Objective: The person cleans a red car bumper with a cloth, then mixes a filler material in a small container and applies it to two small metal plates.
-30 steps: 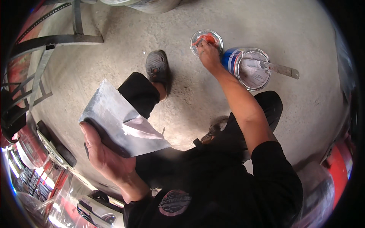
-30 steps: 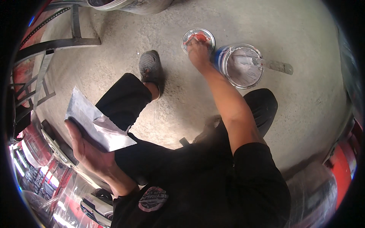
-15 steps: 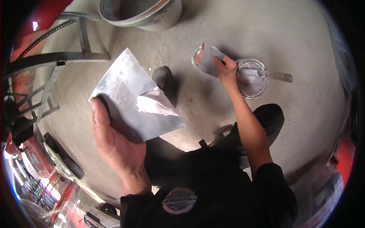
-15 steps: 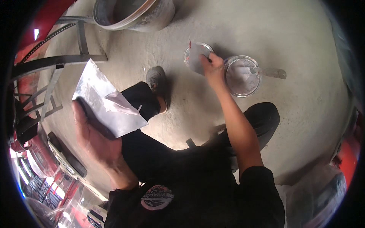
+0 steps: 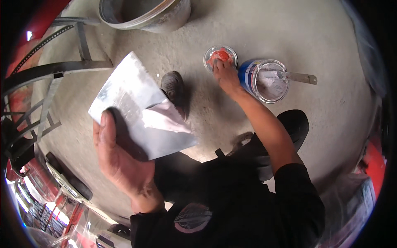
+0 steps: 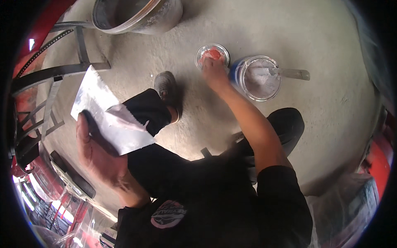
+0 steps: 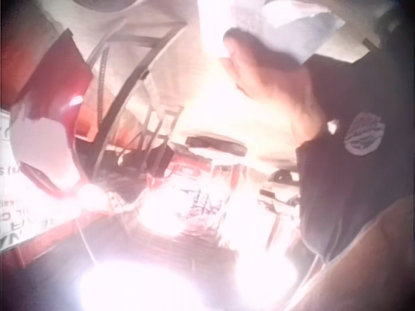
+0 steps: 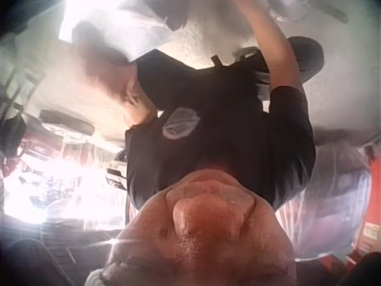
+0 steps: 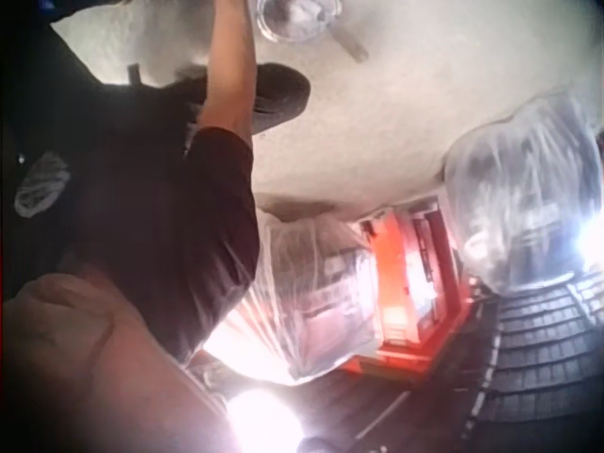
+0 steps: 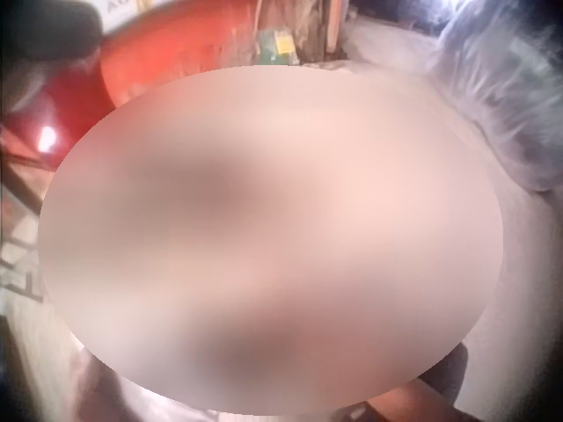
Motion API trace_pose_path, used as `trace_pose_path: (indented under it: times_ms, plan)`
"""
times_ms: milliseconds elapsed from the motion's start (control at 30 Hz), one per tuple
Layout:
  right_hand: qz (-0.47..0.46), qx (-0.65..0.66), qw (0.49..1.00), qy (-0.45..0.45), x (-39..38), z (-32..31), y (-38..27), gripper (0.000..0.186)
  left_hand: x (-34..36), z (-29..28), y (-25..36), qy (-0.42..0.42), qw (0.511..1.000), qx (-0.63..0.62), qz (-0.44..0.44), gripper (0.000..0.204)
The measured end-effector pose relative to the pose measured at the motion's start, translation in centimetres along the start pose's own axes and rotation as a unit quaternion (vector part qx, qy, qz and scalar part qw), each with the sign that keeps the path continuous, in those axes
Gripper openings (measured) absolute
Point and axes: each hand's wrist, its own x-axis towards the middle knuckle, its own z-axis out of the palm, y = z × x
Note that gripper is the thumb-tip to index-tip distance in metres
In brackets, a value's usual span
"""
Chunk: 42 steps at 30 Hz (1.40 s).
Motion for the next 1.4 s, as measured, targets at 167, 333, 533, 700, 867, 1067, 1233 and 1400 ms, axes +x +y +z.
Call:
trace_pose_path:
  times_ms: [167,333,533,700,867,1067,1233,1400]
  plan:
    - [0.094,0.128,0.986,-0.058,0.8,5.0,0.0,0.040,-1.3,-2.3,0.2,-0.002,1.000,-0.019,0.021,0.033]
    - [0.066,0.126,0.989,-0.034,-1.6,6.1,-0.9,0.028,-2.5,-1.5,-0.5,0.182,0.968,0.139,0.101,0.033]
    - [0.061,0.092,0.991,0.078,-1.7,-0.5,-0.7,0.050,-2.2,-1.3,-0.2,0.020,1.000,0.002,0.018,0.034]
    - [0.126,0.348,0.911,0.180,-2.1,-9.4,0.1,0.037,-1.4,0.9,-1.3,0.031,0.999,0.017,0.035,0.027]
    - [0.211,0.713,0.647,0.166,-4.0,-16.8,1.5,0.031,-0.2,3.1,-2.0,0.037,0.997,0.061,0.043,0.026]
    - [0.183,0.800,0.528,0.219,-4.3,-32.5,-0.1,0.031,3.2,7.0,0.2,-0.001,0.999,0.009,-0.048,0.029]
    - [0.112,0.508,0.813,0.263,-5.0,-51.7,-3.8,0.030,-0.5,14.5,8.2,-0.071,0.985,-0.088,-0.129,0.038]
    - [-0.132,0.411,0.826,0.362,-3.9,-68.2,-8.2,0.034,-8.2,23.1,20.5,-0.132,0.977,-0.117,-0.123,0.038]
